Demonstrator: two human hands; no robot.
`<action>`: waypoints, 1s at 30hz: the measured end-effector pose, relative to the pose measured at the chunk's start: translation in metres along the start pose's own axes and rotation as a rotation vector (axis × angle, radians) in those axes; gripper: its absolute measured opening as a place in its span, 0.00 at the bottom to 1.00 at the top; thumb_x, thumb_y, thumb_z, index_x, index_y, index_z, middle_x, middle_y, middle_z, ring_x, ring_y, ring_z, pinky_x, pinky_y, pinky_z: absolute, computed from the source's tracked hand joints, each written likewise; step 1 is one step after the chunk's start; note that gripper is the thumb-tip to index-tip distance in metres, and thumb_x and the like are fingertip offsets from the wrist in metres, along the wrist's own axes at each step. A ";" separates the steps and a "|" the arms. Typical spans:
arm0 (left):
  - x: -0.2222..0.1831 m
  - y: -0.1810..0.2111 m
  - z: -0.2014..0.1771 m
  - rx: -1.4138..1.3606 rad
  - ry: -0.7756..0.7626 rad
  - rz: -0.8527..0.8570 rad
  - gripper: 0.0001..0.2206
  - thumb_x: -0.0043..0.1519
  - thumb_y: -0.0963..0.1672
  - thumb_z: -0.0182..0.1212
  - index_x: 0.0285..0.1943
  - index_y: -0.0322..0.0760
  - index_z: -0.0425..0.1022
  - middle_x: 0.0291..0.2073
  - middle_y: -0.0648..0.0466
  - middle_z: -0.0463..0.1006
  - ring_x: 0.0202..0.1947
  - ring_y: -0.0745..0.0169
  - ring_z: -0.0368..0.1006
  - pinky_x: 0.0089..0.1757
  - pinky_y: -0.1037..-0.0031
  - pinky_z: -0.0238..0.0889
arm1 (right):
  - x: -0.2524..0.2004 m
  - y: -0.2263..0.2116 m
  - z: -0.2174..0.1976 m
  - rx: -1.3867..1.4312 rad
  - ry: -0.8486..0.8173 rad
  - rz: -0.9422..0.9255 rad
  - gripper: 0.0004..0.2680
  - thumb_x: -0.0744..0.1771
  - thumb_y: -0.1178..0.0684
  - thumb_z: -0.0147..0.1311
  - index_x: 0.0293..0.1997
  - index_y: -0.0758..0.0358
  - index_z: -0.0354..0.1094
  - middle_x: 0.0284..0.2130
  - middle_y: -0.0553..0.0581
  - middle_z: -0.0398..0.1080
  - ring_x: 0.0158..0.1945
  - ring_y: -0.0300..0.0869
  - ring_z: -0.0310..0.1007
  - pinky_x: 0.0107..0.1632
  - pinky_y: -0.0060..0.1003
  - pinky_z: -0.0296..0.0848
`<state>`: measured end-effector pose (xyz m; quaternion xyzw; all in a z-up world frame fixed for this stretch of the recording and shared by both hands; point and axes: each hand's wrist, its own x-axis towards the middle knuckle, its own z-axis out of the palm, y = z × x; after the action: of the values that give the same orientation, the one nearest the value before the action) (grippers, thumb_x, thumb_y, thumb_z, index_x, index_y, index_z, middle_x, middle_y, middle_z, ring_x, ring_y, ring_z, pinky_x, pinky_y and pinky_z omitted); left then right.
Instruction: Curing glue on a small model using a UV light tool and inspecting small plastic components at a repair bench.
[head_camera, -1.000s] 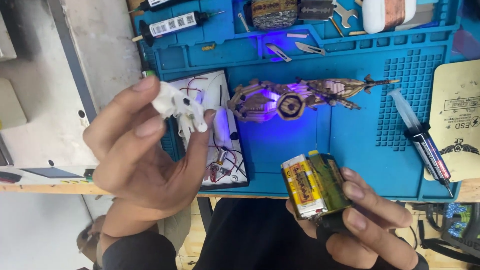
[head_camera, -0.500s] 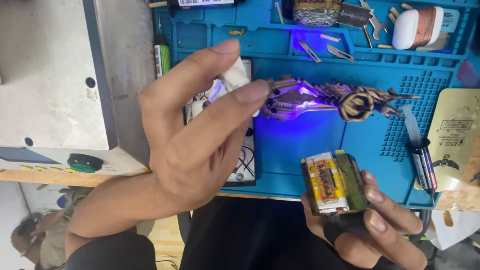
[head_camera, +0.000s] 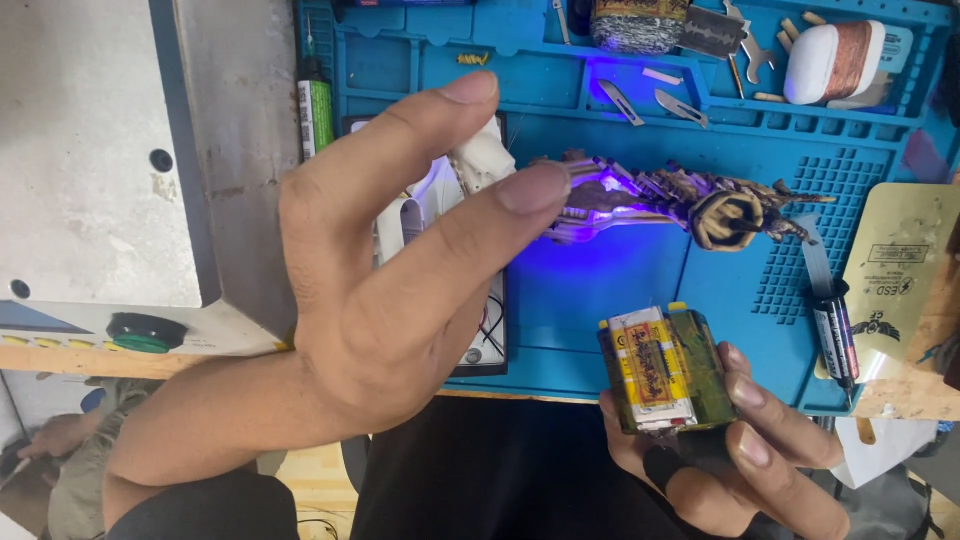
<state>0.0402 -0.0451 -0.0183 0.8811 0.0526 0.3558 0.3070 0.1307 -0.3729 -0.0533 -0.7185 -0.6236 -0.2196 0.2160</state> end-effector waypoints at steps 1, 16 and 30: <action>0.000 0.000 0.001 0.000 0.010 0.000 0.16 0.78 0.34 0.85 0.66 0.34 0.80 0.66 0.41 0.64 0.67 0.34 0.82 0.66 0.50 0.93 | 0.000 0.002 -0.003 -0.003 -0.028 -0.017 0.21 0.71 0.43 0.86 0.51 0.59 0.68 0.65 0.64 0.56 0.56 0.49 0.73 0.57 0.44 0.81; 0.001 -0.002 0.000 0.018 0.026 0.004 0.20 0.78 0.33 0.90 0.68 0.35 0.79 0.67 0.40 0.65 0.68 0.35 0.81 0.66 0.52 0.94 | 0.011 -0.008 0.019 -0.006 0.102 0.079 0.20 0.69 0.47 0.82 0.50 0.59 0.64 0.64 0.63 0.53 0.52 0.56 0.67 0.53 0.42 0.79; 0.002 0.000 -0.003 0.016 -0.016 -0.013 0.20 0.78 0.34 0.92 0.68 0.33 0.80 0.67 0.39 0.65 0.69 0.32 0.80 0.70 0.47 0.92 | 0.002 -0.009 0.018 -0.054 0.072 0.138 0.22 0.69 0.45 0.81 0.60 0.67 0.68 0.65 0.60 0.52 0.52 0.53 0.68 0.51 0.42 0.77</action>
<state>0.0399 -0.0433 -0.0153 0.8860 0.0590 0.3464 0.3025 0.1230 -0.3596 -0.0669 -0.7569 -0.5583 -0.2467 0.2334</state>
